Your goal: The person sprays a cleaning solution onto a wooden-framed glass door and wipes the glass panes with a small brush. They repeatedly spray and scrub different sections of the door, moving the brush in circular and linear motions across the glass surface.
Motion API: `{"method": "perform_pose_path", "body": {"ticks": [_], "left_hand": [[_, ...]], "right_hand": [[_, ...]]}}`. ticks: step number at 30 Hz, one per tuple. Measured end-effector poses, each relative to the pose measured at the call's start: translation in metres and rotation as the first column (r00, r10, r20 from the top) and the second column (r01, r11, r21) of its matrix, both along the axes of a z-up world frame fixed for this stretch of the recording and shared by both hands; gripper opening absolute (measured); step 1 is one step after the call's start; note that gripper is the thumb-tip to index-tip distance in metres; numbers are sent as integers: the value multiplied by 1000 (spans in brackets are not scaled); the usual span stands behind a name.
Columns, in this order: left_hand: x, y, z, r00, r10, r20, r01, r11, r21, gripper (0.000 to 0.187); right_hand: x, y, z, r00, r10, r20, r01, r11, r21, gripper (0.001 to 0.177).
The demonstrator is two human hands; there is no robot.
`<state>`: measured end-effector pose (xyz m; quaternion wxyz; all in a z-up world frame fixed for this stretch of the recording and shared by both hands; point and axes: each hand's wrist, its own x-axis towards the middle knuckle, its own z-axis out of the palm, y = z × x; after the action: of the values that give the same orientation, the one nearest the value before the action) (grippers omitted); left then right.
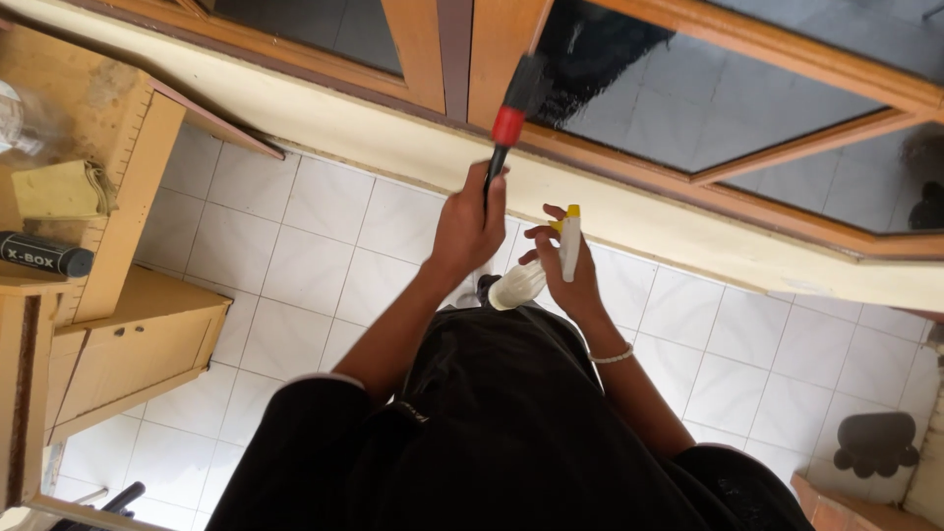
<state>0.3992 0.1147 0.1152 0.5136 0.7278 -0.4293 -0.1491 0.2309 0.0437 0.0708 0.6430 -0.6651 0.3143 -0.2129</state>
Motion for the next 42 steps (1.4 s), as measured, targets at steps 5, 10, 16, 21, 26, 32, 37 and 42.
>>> {"method": "perform_pose_path", "body": {"ticks": [5, 10, 16, 21, 26, 32, 37, 42], "left_hand": [[6, -47, -6, 998, -27, -56, 17, 985, -171, 26], [-32, -90, -27, 985, 152, 85, -123, 953, -278, 31], [-36, -98, -36, 947, 310, -82, -317, 864, -391, 29], [-55, -116, -27, 955, 212, 209, -135, 933, -333, 31], [-71, -124, -42, 963, 235, 133, -181, 927, -327, 32], [-88, -133, -37, 970, 242, 35, -218, 921, -322, 30], [-76, -140, -63, 989, 135, -67, -150, 923, -355, 23], [-97, -145, -30, 986, 73, 149, -23, 950, -311, 26]], "right_hand": [[-22, 15, 22, 985, -45, -164, 31, 996, -86, 45], [-52, 1, -9, 998, -31, -51, 22, 987, -162, 49], [-76, -16, 13, 999, -28, -20, 26, 994, -109, 49], [-93, -54, -28, 1000, -1, 18, 3, 989, -146, 48], [-102, -67, -11, 1000, 10, -12, -12, 982, -188, 49], [-118, -75, -12, 999, 25, -32, -31, 979, -201, 47], [-121, -80, -8, 1000, -28, 1, 27, 976, -215, 44], [-128, -92, -41, 996, -77, 42, 83, 983, -164, 42]]}}
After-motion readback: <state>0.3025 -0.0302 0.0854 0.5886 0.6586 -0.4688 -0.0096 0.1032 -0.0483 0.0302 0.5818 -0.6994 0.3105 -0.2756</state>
